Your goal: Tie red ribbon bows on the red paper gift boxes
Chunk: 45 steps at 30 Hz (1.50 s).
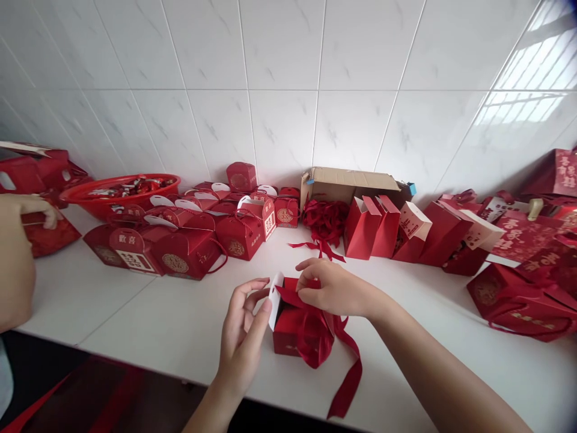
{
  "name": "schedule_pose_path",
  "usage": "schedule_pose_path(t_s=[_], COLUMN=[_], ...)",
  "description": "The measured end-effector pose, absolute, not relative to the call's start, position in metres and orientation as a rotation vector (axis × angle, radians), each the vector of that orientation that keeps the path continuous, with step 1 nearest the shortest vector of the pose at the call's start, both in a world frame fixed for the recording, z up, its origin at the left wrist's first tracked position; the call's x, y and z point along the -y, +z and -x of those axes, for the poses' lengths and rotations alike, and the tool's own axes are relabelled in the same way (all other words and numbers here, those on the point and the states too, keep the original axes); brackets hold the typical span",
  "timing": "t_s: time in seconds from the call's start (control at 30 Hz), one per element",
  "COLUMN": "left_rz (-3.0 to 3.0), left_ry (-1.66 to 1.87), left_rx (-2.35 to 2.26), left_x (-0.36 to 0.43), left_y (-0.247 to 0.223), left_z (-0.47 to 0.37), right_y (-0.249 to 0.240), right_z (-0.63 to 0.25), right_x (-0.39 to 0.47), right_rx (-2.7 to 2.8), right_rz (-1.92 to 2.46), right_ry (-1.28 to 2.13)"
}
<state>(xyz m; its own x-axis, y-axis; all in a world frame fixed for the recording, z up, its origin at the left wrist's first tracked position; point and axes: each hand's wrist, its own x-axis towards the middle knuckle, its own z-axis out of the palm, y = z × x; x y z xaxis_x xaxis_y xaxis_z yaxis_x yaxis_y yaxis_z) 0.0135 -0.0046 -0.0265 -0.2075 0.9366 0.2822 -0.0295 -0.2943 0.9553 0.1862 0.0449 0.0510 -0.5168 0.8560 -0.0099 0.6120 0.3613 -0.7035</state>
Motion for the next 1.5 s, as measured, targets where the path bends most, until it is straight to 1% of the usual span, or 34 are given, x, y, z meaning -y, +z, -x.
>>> schedule_pose_path(t_s=[0.2, 0.33, 0.53, 0.63, 0.7, 0.77, 0.8, 0.87, 0.9, 0.93, 0.97, 1.03, 1.1, 1.13, 1.23, 1.3, 1.4, 1.5], left_rz=[-1.364, -1.444, -1.850, -2.054, -2.162, -2.257, -2.287, -2.186, -2.118, -2.060, -2.039, -2.078, -2.076, -2.030, -1.896, -1.862, -1.826, -1.739], left_ry=[1.575, 1.528, 1.258, 1.169, 1.118, 0.973, 0.818, 0.530, 0.444, 0.424, 0.477, 0.749, 1.007, 1.060, 0.953, 0.876, 0.873, 0.849], left_rx=[-1.171, -1.198, -1.265, -1.300, -1.415, -1.616, -1.757, -2.180, -2.343, -2.447, -2.471, -2.270, -1.886, -1.712, -1.388, -1.275, -1.224, -1.221], left_x=[0.011, 0.000, -0.021, -0.024, -0.027, -0.031, -0.032, -0.035, -0.035, -0.035, -0.035, -0.035, -0.035, -0.035, -0.036, -0.038, -0.041, -0.040], left_y=[-0.026, -0.024, 0.000, 0.001, -0.008, -0.022, -0.028, -0.037, -0.039, -0.038, -0.036, -0.029, -0.019, -0.014, -0.003, 0.000, -0.002, -0.005], left_z=[-0.017, -0.009, 0.000, 0.003, 0.015, 0.035, 0.048, 0.074, 0.084, 0.092, 0.096, 0.093, 0.076, 0.064, 0.027, 0.010, 0.000, 0.002], right_y=[0.053, 0.055, 0.053, 0.054, 0.057, 0.062, 0.066, 0.074, 0.079, 0.083, 0.086, 0.088, 0.082, 0.075, 0.049, 0.031, 0.012, 0.008], right_z=[-0.184, -0.184, -0.184, -0.184, -0.189, -0.198, -0.204, -0.218, -0.225, -0.231, -0.237, -0.245, -0.248, -0.248, -0.247, -0.245, -0.245, -0.248], right_x=[-0.044, -0.044, -0.045, -0.045, -0.044, -0.044, -0.043, -0.040, -0.038, -0.036, -0.034, -0.029, -0.026, -0.025, -0.024, -0.024, -0.025, -0.025], right_rx=[2.289, 2.318, 2.340, 2.343, 2.343, 2.311, 2.282, 2.221, 2.199, 2.185, 2.176, 2.184, 2.205, 2.213, 2.168, 2.053, 1.846, 1.777], right_rz=[1.237, 1.240, 1.212, 1.213, 1.210, 1.201, 1.196, 1.190, 1.194, 1.206, 1.225, 1.288, 1.363, 1.393, 1.423, 1.360, 1.268, 1.275], right_ry=[0.955, 0.919, 0.908, 0.902, 0.856, 0.780, 0.741, 0.673, 0.645, 0.625, 0.616, 0.651, 0.728, 0.765, 0.915, 1.117, 1.347, 1.422])
